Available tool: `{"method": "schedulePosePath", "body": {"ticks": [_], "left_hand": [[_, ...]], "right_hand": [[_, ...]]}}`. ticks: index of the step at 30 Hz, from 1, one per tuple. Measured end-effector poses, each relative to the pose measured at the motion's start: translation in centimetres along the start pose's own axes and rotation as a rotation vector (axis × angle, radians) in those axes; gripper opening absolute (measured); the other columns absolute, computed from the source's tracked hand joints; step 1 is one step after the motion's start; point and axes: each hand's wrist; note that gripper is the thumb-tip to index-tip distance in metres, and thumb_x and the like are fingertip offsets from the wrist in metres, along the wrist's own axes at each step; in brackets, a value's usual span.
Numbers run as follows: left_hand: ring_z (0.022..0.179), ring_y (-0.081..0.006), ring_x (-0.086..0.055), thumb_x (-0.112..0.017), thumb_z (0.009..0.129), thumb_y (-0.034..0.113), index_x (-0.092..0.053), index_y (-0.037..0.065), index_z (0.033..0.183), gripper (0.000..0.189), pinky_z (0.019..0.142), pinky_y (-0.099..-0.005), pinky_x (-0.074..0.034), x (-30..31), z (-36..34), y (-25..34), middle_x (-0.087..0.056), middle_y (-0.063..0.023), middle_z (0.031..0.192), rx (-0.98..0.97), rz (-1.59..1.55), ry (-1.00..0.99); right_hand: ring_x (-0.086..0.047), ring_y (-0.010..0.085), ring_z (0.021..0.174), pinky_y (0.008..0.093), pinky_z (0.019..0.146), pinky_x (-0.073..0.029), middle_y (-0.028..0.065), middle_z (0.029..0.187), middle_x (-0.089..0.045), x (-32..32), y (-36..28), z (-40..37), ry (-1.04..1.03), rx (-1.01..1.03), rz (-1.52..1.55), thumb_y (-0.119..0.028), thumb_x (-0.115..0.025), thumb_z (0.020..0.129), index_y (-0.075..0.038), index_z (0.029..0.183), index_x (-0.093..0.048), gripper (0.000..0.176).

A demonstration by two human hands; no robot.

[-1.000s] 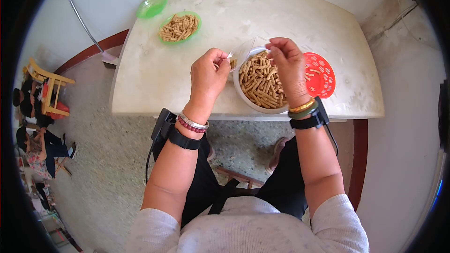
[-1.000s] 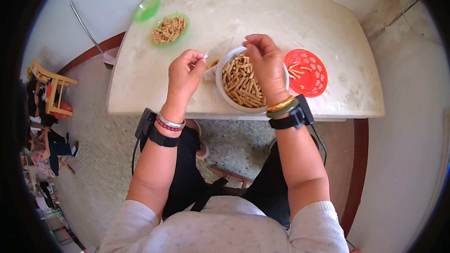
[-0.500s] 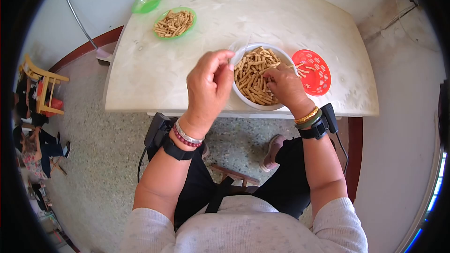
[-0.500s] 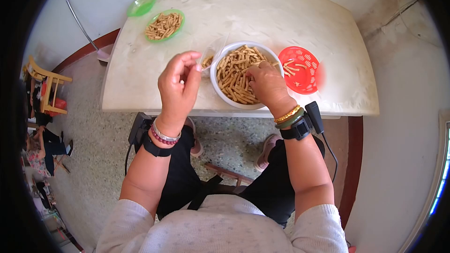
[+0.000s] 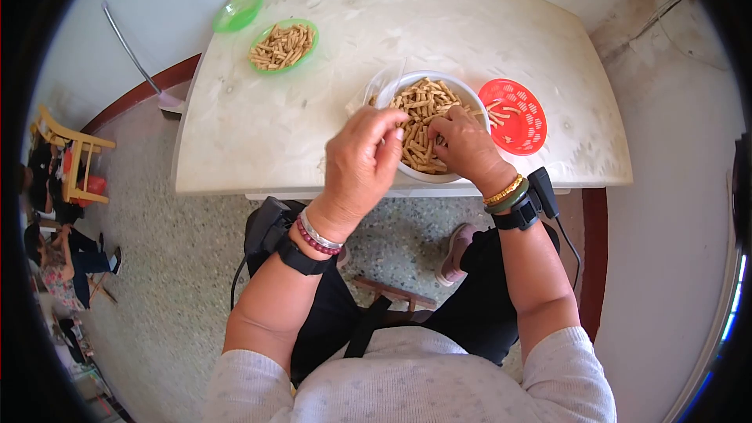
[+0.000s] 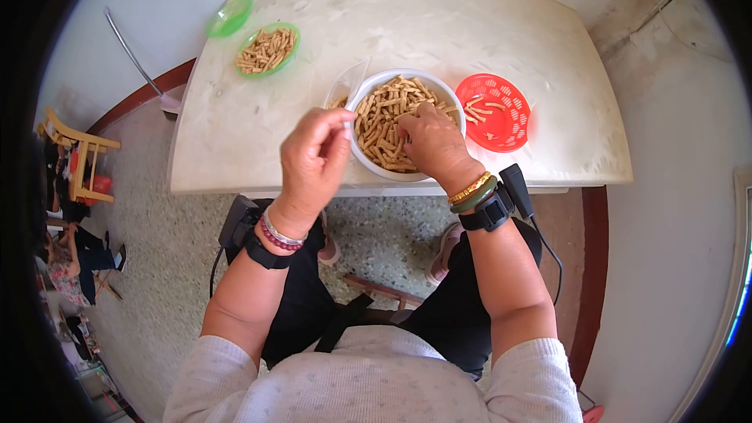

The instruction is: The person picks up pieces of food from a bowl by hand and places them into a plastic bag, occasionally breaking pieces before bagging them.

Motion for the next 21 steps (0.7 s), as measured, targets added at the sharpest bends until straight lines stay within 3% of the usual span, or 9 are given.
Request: {"method": "schedulePosePath", "body": {"ticks": [3,4,5,8,10,12,14,16,21], "left_hand": [[0.082,-0.014,-0.059,-0.064,0.086,-0.001,-0.058,0.004,0.122,0.037,0.061,-0.025,-0.049,-0.5,-0.2,0.3,-0.056,-0.0119,0.119,-0.12,0.122,0.011],[0.101,-0.0192,-0.059,-0.066,0.086,0.004,-0.047,0.001,0.134,0.051,0.075,-0.0283,-0.053,-0.1,0.3,-0.2,-0.048,-0.0155,0.134,-0.19,0.118,0.082],[0.136,-0.0352,-0.037,-0.065,0.089,0.018,-0.042,-0.001,0.14,0.059,0.111,-0.0445,-0.033,0.6,0.8,-0.7,-0.039,-0.0236,0.145,-0.178,-0.024,0.214],[0.148,-0.0317,-0.015,-0.061,0.093,0.02,-0.02,-0.002,0.151,0.074,0.119,-0.043,-0.012,4.2,3.1,-0.4,-0.02,-0.0222,0.157,-0.054,-0.234,0.657],[0.147,-0.0324,-0.019,-0.06,0.094,0.018,-0.024,-0.003,0.149,0.07,0.118,-0.0425,-0.017,4.8,3.0,-0.2,-0.022,-0.022,0.157,0.033,-0.189,0.68],[0.135,-0.0323,-0.044,-0.06,0.093,0.014,-0.032,-0.004,0.146,0.063,0.115,-0.043,-0.027,3.6,2.1,-1.1,-0.046,-0.0218,0.144,-0.293,0.221,0.323],[0.113,-0.0247,-0.063,-0.062,0.09,0.006,-0.049,-0.003,0.135,0.048,0.098,-0.0374,-0.047,1.9,1.1,1.2,-0.067,-0.0179,0.115,-0.193,0.15,-0.051],[0.092,-0.0195,-0.069,-0.062,0.088,0.001,-0.06,-0.001,0.123,0.035,0.078,-0.0317,-0.054,-0.2,-0.4,0.3,-0.072,-0.0124,0.093,0.019,-0.016,-0.161],[0.079,-0.0169,-0.066,-0.061,0.088,-0.002,-0.066,0.002,0.11,0.023,0.066,-0.0271,-0.051,-1.0,0.6,0.0,-0.068,-0.0098,0.09,-0.044,0.059,-0.067]], "right_hand": [[-0.059,0.0357,0.097,0.0423,0.086,-0.048,0.0159,0.095,-0.056,0.8,-0.5,0.0,-0.038,-0.022,0.031,-0.01,-0.067,0.079,-0.01,0.094,-0.066,0.015],[-0.059,0.0357,0.097,0.0423,0.086,-0.048,0.0159,0.095,-0.056,0.9,-0.4,0.0,-0.036,-0.022,0.03,-0.01,-0.067,0.079,-0.01,0.094,-0.066,0.015],[-0.06,0.0351,0.093,0.0428,0.083,-0.05,0.0154,0.092,-0.059,0.8,-0.3,-0.2,0.032,0.007,0.071,-0.012,-0.066,0.08,-0.009,0.091,-0.066,0.011],[-0.062,0.0347,0.089,0.0433,0.08,-0.051,0.0152,0.089,-0.062,0.5,0.4,-0.4,0.144,-0.06,0.145,-0.013,-0.064,0.081,-0.009,0.087,-0.067,0.008],[-0.062,0.0349,0.089,0.0432,0.079,-0.051,0.0155,0.089,-0.062,0.6,0.7,-0.4,0.179,-0.142,0.177,-0.012,-0.064,0.081,-0.008,0.087,-0.067,0.008],[-0.062,0.0346,0.088,0.0433,0.079,-0.051,0.0154,0.087,-0.062,0.9,0.7,-0.5,0.119,-0.096,0.196,-0.012,-0.064,0.081,-0.008,0.088,-0.068,0.009],[-0.062,0.0345,0.088,0.0431,0.079,-0.051,0.0151,0.088,-0.062,0.8,0.4,-0.3,0.087,-0.042,0.22,-0.011,-0.064,0.08,-0.008,0.088,-0.068,0.009],[-0.062,0.0344,0.088,0.0428,0.078,-0.051,0.0149,0.088,-0.062,0.5,0.2,-0.4,0.057,-0.001,0.245,-0.011,-0.064,0.08,-0.008,0.088,-0.068,0.01],[-0.064,0.0318,0.089,0.0416,0.078,-0.053,0.0134,0.091,-0.063,-0.8,-1.0,0.3,0.034,0.008,0.024,-0.017,-0.066,0.079,-0.01,0.088,-0.07,0.012]]}}
Point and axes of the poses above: each hand's wrist, its own z-axis towards the middle knuckle, its own x-axis out of the back of the hand, y = z × x
